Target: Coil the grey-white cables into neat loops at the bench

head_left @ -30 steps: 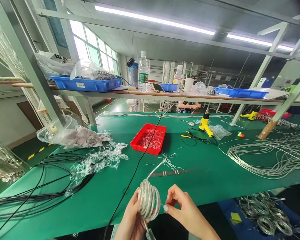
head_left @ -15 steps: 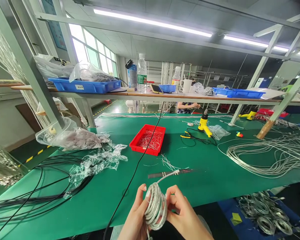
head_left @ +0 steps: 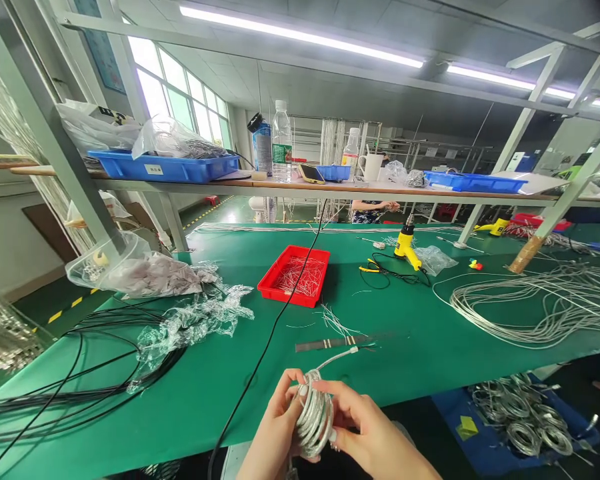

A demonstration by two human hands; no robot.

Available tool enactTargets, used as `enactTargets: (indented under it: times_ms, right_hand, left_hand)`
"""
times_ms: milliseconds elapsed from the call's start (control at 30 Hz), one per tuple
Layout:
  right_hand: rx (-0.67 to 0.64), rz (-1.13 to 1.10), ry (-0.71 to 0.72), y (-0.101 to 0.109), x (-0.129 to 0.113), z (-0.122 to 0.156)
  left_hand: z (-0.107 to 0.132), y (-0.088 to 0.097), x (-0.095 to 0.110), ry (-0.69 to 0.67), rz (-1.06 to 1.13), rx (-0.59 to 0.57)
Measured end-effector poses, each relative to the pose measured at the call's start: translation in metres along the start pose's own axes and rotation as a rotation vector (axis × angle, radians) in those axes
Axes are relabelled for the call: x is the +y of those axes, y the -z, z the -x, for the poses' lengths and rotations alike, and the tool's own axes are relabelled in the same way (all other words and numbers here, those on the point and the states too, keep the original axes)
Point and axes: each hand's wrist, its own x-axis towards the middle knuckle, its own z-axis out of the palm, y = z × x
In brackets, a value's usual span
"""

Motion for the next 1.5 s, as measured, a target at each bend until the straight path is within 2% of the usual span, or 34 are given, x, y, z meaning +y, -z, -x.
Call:
enactTargets:
  times_ms: [133, 333, 500, 633, 767, 833, 933, 1133, 1300, 1500]
  right_hand:
    - [0.007, -0.129, 0.007, 0.000, 0.012, -0.005]
    - [-0.030, -0.195, -0.024, 0.003, 0.016, -0.007]
    - [0.021, -0.263, -0.032, 0.002, 0.016, -0.006]
    - [0.000, -0.318, -0.025, -0.001, 0.018, -0.007]
    - [-0.017, -0.380, 0.011, -0.005, 0.020, -0.009]
    - [0.008, -0.381, 0.018, -0.006, 0.019, -0.010]
    - [0.050, -0.400, 0.020, -0.008, 0.017, -0.012]
    - [0.123, -0.479, 0.061, -0.015, 0.018, -0.014]
    - [0.242, -0.480, -0.012, -0.019, 0.010, -0.015]
    - [0.309, -0.465, -0.071, -0.017, -0.007, -0.009]
  left_hand:
    - [-0.004, 0.004, -0.005, -0.007, -0.051, 0.049]
    - [-0.010, 0.008, -0.005, -0.056, -0.062, 0.085]
    - [-0.002, 0.006, 0.001, -0.087, -0.018, 0.043]
    - [0.003, 0.006, 0.001, -0.100, 0.003, 0.008]
    - [0.004, 0.006, 0.000, -0.163, -0.034, 0.133]
    - [0.005, 0.005, 0.000, -0.184, -0.045, 0.154]
    - [0.007, 0.004, 0.001, -0.207, -0.097, 0.088]
    - [-0.002, 0.008, -0.002, -0.351, -0.274, 0.173]
    - [-0.008, 0.011, -0.011, -0.406, -0.292, 0.164]
    - [0.004, 0.004, -0.022, -0.577, -0.319, 0.175]
